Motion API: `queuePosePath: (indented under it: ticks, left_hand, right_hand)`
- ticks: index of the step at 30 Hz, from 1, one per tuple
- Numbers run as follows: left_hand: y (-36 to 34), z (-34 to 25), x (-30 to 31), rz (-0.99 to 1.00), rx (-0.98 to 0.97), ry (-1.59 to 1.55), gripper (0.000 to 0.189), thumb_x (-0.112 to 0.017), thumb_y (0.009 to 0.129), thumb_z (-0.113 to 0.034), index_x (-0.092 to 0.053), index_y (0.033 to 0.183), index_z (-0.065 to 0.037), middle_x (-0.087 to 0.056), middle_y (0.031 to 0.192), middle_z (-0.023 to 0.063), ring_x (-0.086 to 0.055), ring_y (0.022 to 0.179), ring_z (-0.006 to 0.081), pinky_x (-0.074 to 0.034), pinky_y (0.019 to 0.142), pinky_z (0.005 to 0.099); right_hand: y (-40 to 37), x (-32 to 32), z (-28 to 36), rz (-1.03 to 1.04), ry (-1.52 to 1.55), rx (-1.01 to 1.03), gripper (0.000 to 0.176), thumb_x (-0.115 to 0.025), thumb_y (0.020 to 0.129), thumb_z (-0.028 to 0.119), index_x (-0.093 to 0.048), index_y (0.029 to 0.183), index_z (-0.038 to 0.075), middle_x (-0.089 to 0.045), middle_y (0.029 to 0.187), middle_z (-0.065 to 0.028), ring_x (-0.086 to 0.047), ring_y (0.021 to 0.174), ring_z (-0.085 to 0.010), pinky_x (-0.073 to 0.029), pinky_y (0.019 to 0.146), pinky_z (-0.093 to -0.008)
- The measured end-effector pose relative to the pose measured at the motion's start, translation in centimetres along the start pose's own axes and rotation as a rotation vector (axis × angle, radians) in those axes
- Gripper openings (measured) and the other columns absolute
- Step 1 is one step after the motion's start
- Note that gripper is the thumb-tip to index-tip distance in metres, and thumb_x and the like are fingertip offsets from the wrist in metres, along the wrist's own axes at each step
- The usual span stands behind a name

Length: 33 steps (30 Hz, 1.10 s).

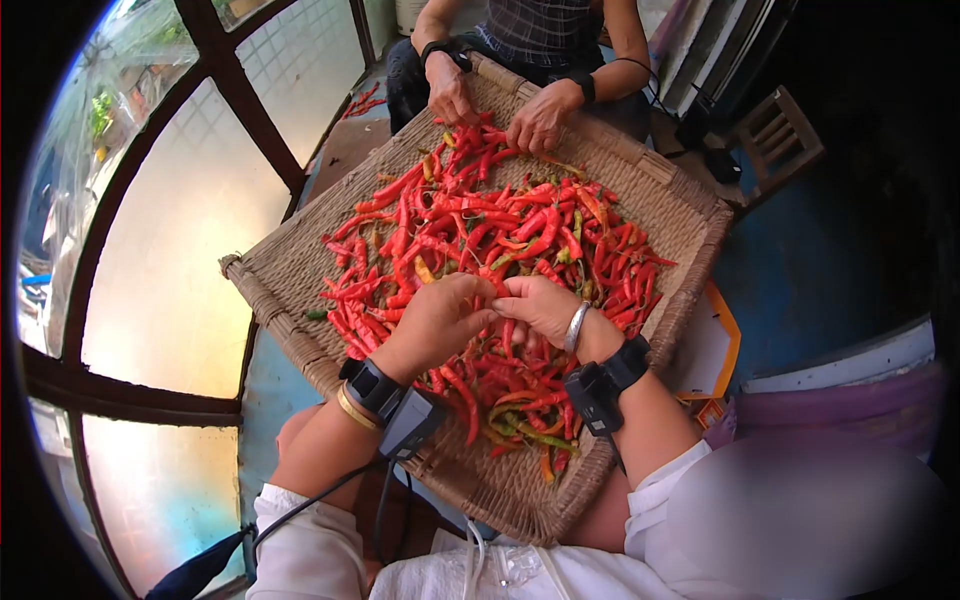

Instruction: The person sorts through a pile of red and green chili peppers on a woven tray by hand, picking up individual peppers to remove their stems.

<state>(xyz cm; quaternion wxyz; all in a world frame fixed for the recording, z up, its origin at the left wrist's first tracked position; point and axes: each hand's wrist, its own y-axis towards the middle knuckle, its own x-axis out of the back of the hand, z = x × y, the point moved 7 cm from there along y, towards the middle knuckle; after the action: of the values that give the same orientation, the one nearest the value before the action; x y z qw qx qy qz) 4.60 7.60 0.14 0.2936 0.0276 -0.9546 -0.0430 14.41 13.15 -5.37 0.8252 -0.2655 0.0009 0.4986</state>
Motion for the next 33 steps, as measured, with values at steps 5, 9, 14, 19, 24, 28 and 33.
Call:
queuePosePath:
  ticks: [5, 9, 14, 19, 24, 28, 33]
  left_hand:
    - [-0.6, 1.1, -1.6, 0.178, -0.037, 0.326, 0.022, -0.062, 0.073, -0.012, -0.058, 0.093, -0.005, -0.06, 0.073, 0.0106, -0.06, 0.071, 0.0243, -0.047, 0.061, 0.0334]
    - [-2.2, 0.5, -5.0, 0.475, -0.184, 0.338, 0.026, -0.06, 0.07, -0.02, -0.06, 0.093, -0.007, -0.061, 0.082, 0.0129, -0.058, 0.081, 0.0314, -0.047, 0.07, 0.039]
    - [-2.7, 1.3, -6.4, 0.62, -0.086, 0.407, 0.032, -0.063, 0.069, -0.018, -0.059, 0.099, -0.006, -0.06, 0.079, 0.0146, -0.058, 0.076, 0.031, -0.046, 0.068, 0.039]
    - [-3.0, 0.3, -7.2, 0.623, -0.173, 0.436, 0.021, -0.061, 0.072, -0.022, -0.062, 0.088, -0.009, -0.059, 0.072, 0.0137, -0.058, 0.069, 0.0308, -0.046, 0.063, 0.0396]
    - [-2.6, 0.2, -5.1, 0.604, -0.12, 0.403, 0.018, -0.06, 0.073, -0.023, -0.061, 0.082, -0.007, -0.058, 0.069, 0.0139, -0.057, 0.067, 0.031, -0.045, 0.06, 0.0383]
    - [-2.2, 0.5, -2.6, 0.563, -0.088, 0.296, 0.019, -0.061, 0.074, -0.022, -0.061, 0.077, -0.004, -0.058, 0.068, 0.0132, -0.058, 0.066, 0.0286, -0.044, 0.059, 0.0367]
    - [-1.5, 0.0, 0.3, 0.465, -0.085, 0.154, 0.017, -0.062, 0.074, -0.019, -0.061, 0.08, -0.002, -0.06, 0.071, 0.0121, -0.059, 0.065, 0.0224, -0.045, 0.059, 0.0317]
  right_hand:
    - [-0.3, 3.0, 1.9, -0.295, -0.399, 0.019, 0.022, -0.052, 0.085, 0.015, -0.05, 0.102, 0.002, -0.057, 0.071, -0.0012, -0.054, 0.05, -0.0077, -0.046, 0.043, -0.0194]
    - [-1.7, 3.2, 4.8, -0.442, 0.006, 0.444, 0.036, -0.05, 0.085, 0.014, -0.042, 0.117, -0.001, -0.055, 0.085, -0.0053, -0.057, 0.071, -0.0104, -0.048, 0.049, -0.0196]
    - [1.0, 1.7, 1.2, -0.447, -1.326, 0.464, 0.045, -0.056, 0.074, 0.008, -0.046, 0.117, 0.012, -0.053, 0.096, -0.0116, -0.055, 0.082, -0.0303, -0.046, 0.073, -0.0376]
    - [1.5, 0.1, 0.1, -0.405, -1.544, 0.348, 0.036, -0.052, 0.076, 0.006, -0.048, 0.111, 0.015, -0.048, 0.092, -0.011, -0.056, 0.083, -0.029, -0.046, 0.068, -0.0401]
    - [1.7, 0.4, -0.4, -0.414, -1.728, 0.126, 0.014, -0.048, 0.077, 0.009, -0.055, 0.09, 0.01, -0.05, 0.089, -0.0114, -0.059, 0.074, -0.0296, -0.048, 0.062, -0.041]
    - [1.5, 0.3, -0.3, -0.369, -1.746, 0.076, 0.011, -0.049, 0.076, 0.01, -0.056, 0.085, 0.009, -0.051, 0.09, -0.0121, -0.059, 0.073, -0.031, -0.049, 0.062, -0.0407]
    - [1.0, 0.4, 0.0, -0.338, -1.454, 0.091, 0.017, -0.056, 0.078, 0.017, -0.058, 0.091, 0.006, -0.052, 0.093, -0.0131, -0.056, 0.088, -0.0325, -0.046, 0.075, -0.0416]
